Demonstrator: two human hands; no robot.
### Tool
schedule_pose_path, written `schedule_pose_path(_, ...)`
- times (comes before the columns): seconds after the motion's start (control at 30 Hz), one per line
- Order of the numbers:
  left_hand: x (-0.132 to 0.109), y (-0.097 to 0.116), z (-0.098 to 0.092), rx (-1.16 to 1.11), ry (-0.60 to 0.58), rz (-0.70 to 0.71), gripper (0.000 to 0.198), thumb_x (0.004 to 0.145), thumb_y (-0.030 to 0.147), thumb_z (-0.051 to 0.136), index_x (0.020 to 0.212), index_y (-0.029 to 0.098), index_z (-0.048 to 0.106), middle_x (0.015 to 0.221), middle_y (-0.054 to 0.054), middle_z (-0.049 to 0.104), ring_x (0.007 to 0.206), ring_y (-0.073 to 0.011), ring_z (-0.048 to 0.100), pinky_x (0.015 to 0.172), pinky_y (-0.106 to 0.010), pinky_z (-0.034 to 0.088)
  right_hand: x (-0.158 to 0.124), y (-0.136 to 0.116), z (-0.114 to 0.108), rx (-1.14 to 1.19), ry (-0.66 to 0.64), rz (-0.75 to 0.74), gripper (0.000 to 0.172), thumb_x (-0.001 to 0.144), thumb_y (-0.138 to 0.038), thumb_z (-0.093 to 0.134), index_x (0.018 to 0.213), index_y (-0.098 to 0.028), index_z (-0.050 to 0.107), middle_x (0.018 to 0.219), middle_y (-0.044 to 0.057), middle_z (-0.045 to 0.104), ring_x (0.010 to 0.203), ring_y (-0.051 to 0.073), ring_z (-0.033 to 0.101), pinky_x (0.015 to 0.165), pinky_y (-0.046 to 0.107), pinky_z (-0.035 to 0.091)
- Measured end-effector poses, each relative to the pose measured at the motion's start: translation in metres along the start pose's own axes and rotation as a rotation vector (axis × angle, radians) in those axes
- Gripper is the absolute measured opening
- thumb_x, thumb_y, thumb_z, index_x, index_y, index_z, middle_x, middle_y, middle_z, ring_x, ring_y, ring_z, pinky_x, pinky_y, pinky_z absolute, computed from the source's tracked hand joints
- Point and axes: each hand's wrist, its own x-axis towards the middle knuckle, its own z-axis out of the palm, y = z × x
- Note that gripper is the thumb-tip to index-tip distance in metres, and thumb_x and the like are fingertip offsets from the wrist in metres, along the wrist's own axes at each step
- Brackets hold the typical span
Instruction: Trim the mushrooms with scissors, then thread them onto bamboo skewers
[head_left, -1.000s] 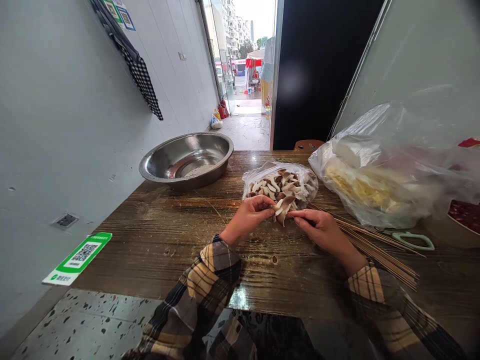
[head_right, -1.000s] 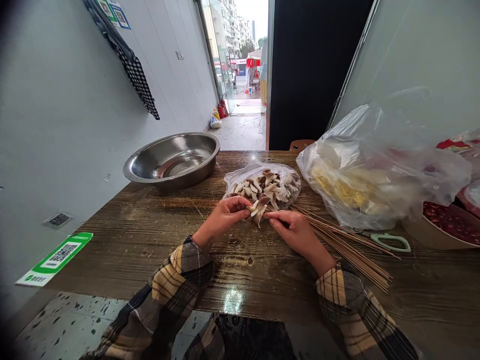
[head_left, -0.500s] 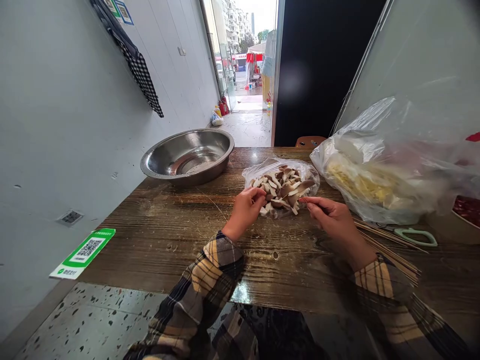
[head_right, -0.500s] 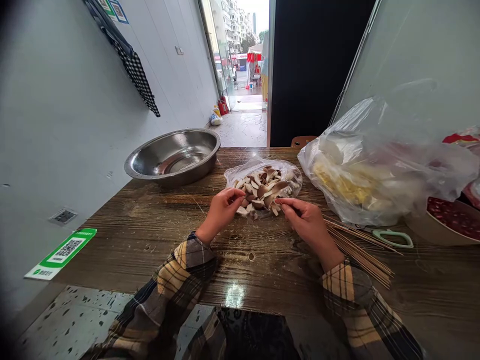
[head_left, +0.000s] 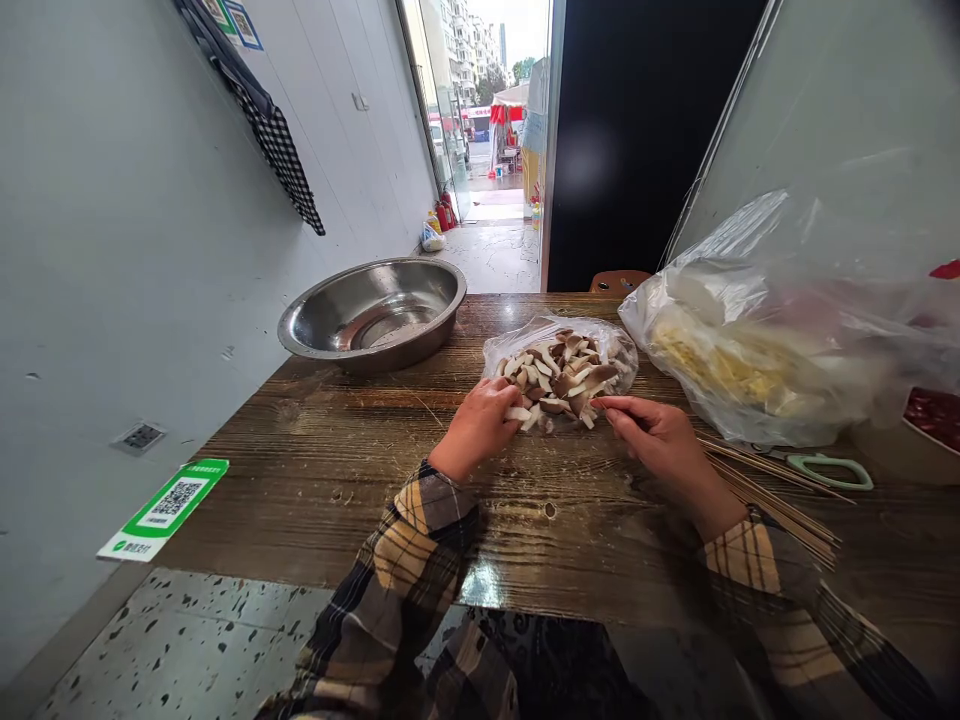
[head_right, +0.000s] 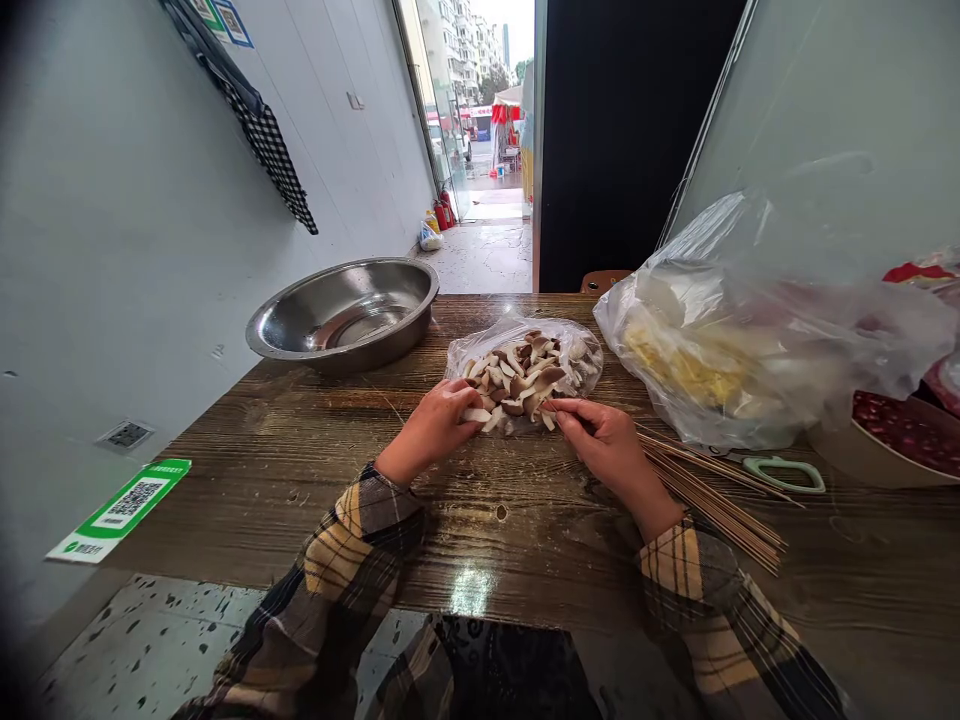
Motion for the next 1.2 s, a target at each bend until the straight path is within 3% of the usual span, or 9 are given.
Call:
schedule_pose_path(0.13,0.003,0.006,0.0,-0.178,0.097,-0.137,0.017,0.065,0.009,0.063,0.078,0.019,0.06,0.077,-0.002,0.058,0.074,-0.0176,0.05,0.069,-0.03,0.04,-0.001,-0.002,0.0,-0.014,-0.001,-0.003,0.034,0.086,-0.038,0.055,0.107,-0.017,0.073,0.055,-0.003,0.049,0.045,0.009,0.04,0.042,0.022,0.031)
schedule_pose_path(0.3,0.006,0.008,0.0,-0.625,0.248,-0.291,0.027,0.062,0.018,0.072,0.089,0.019,0.068,0.075,0.001,0.059,0.067,-0.0121,0.049,0.063,-0.024,0.039,-0.002,-0.006,0.001,-0.034,-0.016,-0.028,0.035,0.085,-0.038,0.055,0.105,-0.016,0.074,0.055,-0.002,0.056,0.044,0.01,0.043,0.043,0.023,0.034)
schedule_pose_path(0.5,0.005,0.009,-0.002,-1.169,0.304,-0.369,0.031,0.065,0.03,0.078,0.091,0.015,0.07,0.085,-0.005,0.068,0.076,-0.0145,0.059,0.07,-0.026,0.046,-0.002,-0.007,0.002,-0.067,-0.025,-0.095,0.034,0.085,-0.038,0.054,0.103,-0.018,0.075,0.063,0.002,0.066,0.056,0.015,0.058,0.048,0.024,0.041)
schedule_pose_path(0.6,0.006,0.01,-0.004,-1.332,0.349,-0.401,0.034,0.066,0.03,0.078,0.095,0.016,0.069,0.093,-0.007,0.07,0.083,-0.0157,0.062,0.074,-0.028,0.049,-0.003,-0.006,0.003,-0.084,-0.042,-0.078,0.035,0.086,-0.038,0.054,0.104,-0.017,0.074,0.068,0.003,0.069,0.059,0.016,0.059,0.049,0.024,0.042)
schedule_pose_path(0.73,0.007,0.011,-0.006,-1.313,0.419,-0.4,0.036,0.068,0.031,0.076,0.1,0.017,0.069,0.102,-0.008,0.07,0.089,-0.0175,0.062,0.077,-0.03,0.049,-0.003,-0.007,0.003,-0.108,-0.058,-0.068,0.035,0.086,-0.037,0.053,0.106,-0.016,0.074,0.069,0.003,0.069,0.058,0.015,0.059,0.049,0.024,0.042)
schedule_pose_path(0.87,0.007,0.01,-0.007,-1.032,0.542,-0.409,0.038,0.067,0.03,0.077,0.102,0.018,0.071,0.093,-0.005,0.071,0.084,-0.0158,0.061,0.075,-0.026,0.047,-0.003,-0.009,0.003,-0.103,-0.061,-0.064,0.036,0.086,-0.037,0.052,0.106,-0.016,0.074,0.069,0.004,0.069,0.061,0.016,0.061,0.05,0.025,0.043)
schedule_pose_path(0.93,0.006,0.011,-0.008,-1.023,0.567,-0.41,0.037,0.066,0.031,0.078,0.101,0.018,0.071,0.088,-0.003,0.07,0.081,-0.0144,0.06,0.074,-0.025,0.046,-0.003,-0.009,0.004,-0.097,-0.063,-0.059,0.036,0.086,-0.036,0.053,0.106,-0.016,0.074,0.069,0.004,0.07,0.06,0.016,0.061,0.05,0.025,0.043)
schedule_pose_path(1.2,0.005,0.018,-0.005,-1.395,0.316,-0.404,0.041,0.072,0.041,0.074,0.103,0.015,0.072,0.075,-0.001,0.066,0.062,-0.0081,0.053,0.064,-0.023,0.045,-0.004,-0.01,0.004,-0.1,-0.069,-0.055,0.034,0.085,-0.034,0.054,0.105,-0.015,0.074,0.067,0.004,0.07,0.061,0.016,0.061,0.05,0.024,0.043)
